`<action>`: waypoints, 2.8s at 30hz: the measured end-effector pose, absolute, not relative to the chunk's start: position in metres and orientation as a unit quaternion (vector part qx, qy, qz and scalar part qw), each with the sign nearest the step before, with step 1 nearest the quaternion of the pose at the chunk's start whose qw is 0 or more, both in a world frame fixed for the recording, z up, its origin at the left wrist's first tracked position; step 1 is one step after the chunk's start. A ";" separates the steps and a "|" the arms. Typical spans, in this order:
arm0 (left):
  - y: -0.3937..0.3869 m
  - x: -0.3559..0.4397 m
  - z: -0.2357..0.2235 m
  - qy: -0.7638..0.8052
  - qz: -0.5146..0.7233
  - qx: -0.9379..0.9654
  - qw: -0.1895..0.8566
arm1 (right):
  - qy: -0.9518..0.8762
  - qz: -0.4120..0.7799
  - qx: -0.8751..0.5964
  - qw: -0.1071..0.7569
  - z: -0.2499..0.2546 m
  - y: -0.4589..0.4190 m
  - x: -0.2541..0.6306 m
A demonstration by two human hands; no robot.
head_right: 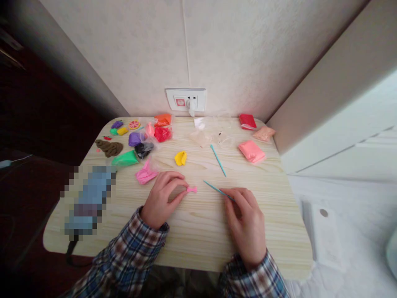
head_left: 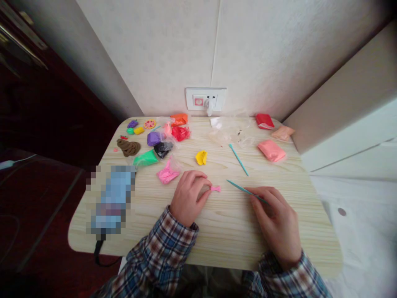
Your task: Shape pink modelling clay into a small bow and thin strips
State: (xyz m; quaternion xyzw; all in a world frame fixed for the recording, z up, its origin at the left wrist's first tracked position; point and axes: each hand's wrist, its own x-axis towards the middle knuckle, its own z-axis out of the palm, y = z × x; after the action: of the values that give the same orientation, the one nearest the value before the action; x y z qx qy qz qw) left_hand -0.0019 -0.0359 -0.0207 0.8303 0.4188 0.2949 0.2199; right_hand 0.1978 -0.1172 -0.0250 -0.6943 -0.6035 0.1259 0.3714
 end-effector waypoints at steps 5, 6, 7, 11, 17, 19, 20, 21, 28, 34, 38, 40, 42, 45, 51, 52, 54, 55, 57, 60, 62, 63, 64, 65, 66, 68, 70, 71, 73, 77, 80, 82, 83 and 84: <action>-0.037 -0.003 -0.017 0.406 0.294 0.831 0.242 | -0.608 0.141 -0.693 0.362 -0.023 -0.111 0.198; -0.037 -0.002 -0.016 0.404 0.289 0.832 0.246 | -0.608 0.143 -0.693 0.360 -0.022 -0.110 0.198; -0.038 -0.001 -0.015 0.402 0.280 0.835 0.250 | -0.608 0.143 -0.693 0.360 -0.022 -0.110 0.199; -0.039 0.006 -0.012 0.419 0.245 0.837 0.252 | -0.608 0.139 -0.695 0.358 -0.021 -0.107 0.201; -0.035 0.004 -0.011 0.404 0.263 0.834 0.269 | -0.609 0.152 -0.694 0.354 -0.020 -0.105 0.201; -0.034 0.001 -0.012 0.381 0.261 0.844 0.274 | -0.608 0.153 -0.694 0.354 -0.020 -0.105 0.201; -0.033 0.000 -0.012 0.373 0.256 0.849 0.274 | -0.607 0.154 -0.694 0.356 -0.020 -0.105 0.201; -0.033 -0.001 -0.012 0.369 0.251 0.852 0.272 | -0.606 0.154 -0.693 0.357 -0.020 -0.105 0.201; -0.032 -0.002 -0.014 0.383 0.254 0.841 0.284 | -0.624 0.168 -0.676 0.354 -0.020 -0.107 0.201; -0.031 -0.002 -0.014 0.390 0.263 0.834 0.287 | -0.645 0.171 -0.659 0.346 -0.020 -0.108 0.200; -0.031 -0.002 -0.013 0.392 0.271 0.832 0.284 | -0.661 0.161 -0.650 0.338 -0.020 -0.107 0.199; -0.031 -0.002 -0.013 0.393 0.269 0.833 0.283 | -0.667 0.158 -0.646 0.336 -0.019 -0.108 0.200; -0.031 -0.002 -0.013 0.393 0.267 0.834 0.281 | -0.669 0.156 -0.645 0.336 -0.019 -0.108 0.200; -0.031 -0.001 -0.013 0.392 0.268 0.835 0.277 | -0.671 0.154 -0.645 0.333 -0.019 -0.109 0.200; -0.031 0.000 -0.012 0.394 0.265 0.837 0.272 | -0.675 0.158 -0.642 0.327 -0.018 -0.108 0.199; -0.031 0.000 -0.012 0.394 0.265 0.837 0.272 | -0.673 0.158 -0.645 0.325 -0.018 -0.108 0.199; -0.031 0.000 -0.012 0.393 0.266 0.837 0.271 | -0.669 0.159 -0.650 0.323 -0.018 -0.108 0.199; -0.031 0.000 -0.012 0.393 0.267 0.837 0.270 | -0.670 0.158 -0.650 0.323 -0.018 -0.109 0.199; -0.031 0.000 -0.012 0.392 0.266 0.838 0.271 | -0.675 0.155 -0.645 0.323 -0.018 -0.109 0.199; -0.031 0.001 -0.011 0.390 0.264 0.839 0.272 | -0.681 0.150 -0.640 0.322 -0.018 -0.109 0.199; -0.032 0.001 -0.011 0.389 0.264 0.840 0.271 | -0.684 0.149 -0.638 0.321 -0.018 -0.109 0.199; -0.032 0.001 -0.011 0.390 0.264 0.840 0.270 | -0.686 0.148 -0.636 0.321 -0.018 -0.108 0.200; -0.032 0.001 -0.011 0.390 0.265 0.840 0.269 | -0.688 0.147 -0.634 0.322 -0.018 -0.108 0.200; -0.032 0.001 -0.011 0.391 0.265 0.840 0.268 | -0.689 0.145 -0.632 0.323 -0.018 -0.109 0.200; -0.032 0.001 -0.011 0.392 0.265 0.839 0.267 | -0.690 0.142 -0.632 0.323 -0.017 -0.109 0.200; -0.032 0.001 -0.011 0.394 0.263 0.839 0.268 | -0.687 0.137 -0.636 0.323 -0.017 -0.109 0.200; -0.032 0.001 -0.011 0.394 0.262 0.839 0.268 | -0.683 0.136 -0.642 0.322 -0.017 -0.110 0.200; -0.032 0.001 -0.011 0.394 0.262 0.839 0.268 | -0.682 0.138 -0.642 0.323 -0.017 -0.110 0.200; -0.032 0.001 -0.011 0.393 0.265 0.839 0.267 | -0.683 0.142 -0.639 0.324 -0.017 -0.111 0.200; -0.032 0.001 -0.011 0.391 0.267 0.841 0.262 | -0.683 0.141 -0.640 0.323 -0.018 -0.110 0.200; -0.032 0.000 -0.011 0.390 0.265 0.843 0.261 | -0.678 0.136 -0.645 0.326 -0.018 -0.110 0.200; -0.031 0.000 -0.011 0.390 0.264 0.843 0.260 | -0.679 0.135 -0.643 0.328 -0.018 -0.111 0.200; -0.031 0.000 -0.012 0.390 0.264 0.843 0.261 | -0.680 0.135 -0.641 0.328 -0.018 -0.111 0.200; -0.031 0.000 -0.012 0.389 0.264 0.843 0.260 | -0.682 0.135 -0.640 0.328 -0.018 -0.111 0.200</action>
State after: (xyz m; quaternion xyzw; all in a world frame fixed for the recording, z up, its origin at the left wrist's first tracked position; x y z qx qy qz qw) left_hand 0.0003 -0.0314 -0.0118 0.8432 0.3892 0.2641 0.2604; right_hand 0.2002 -0.1108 -0.0179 -0.6397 -0.6822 0.1347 0.3275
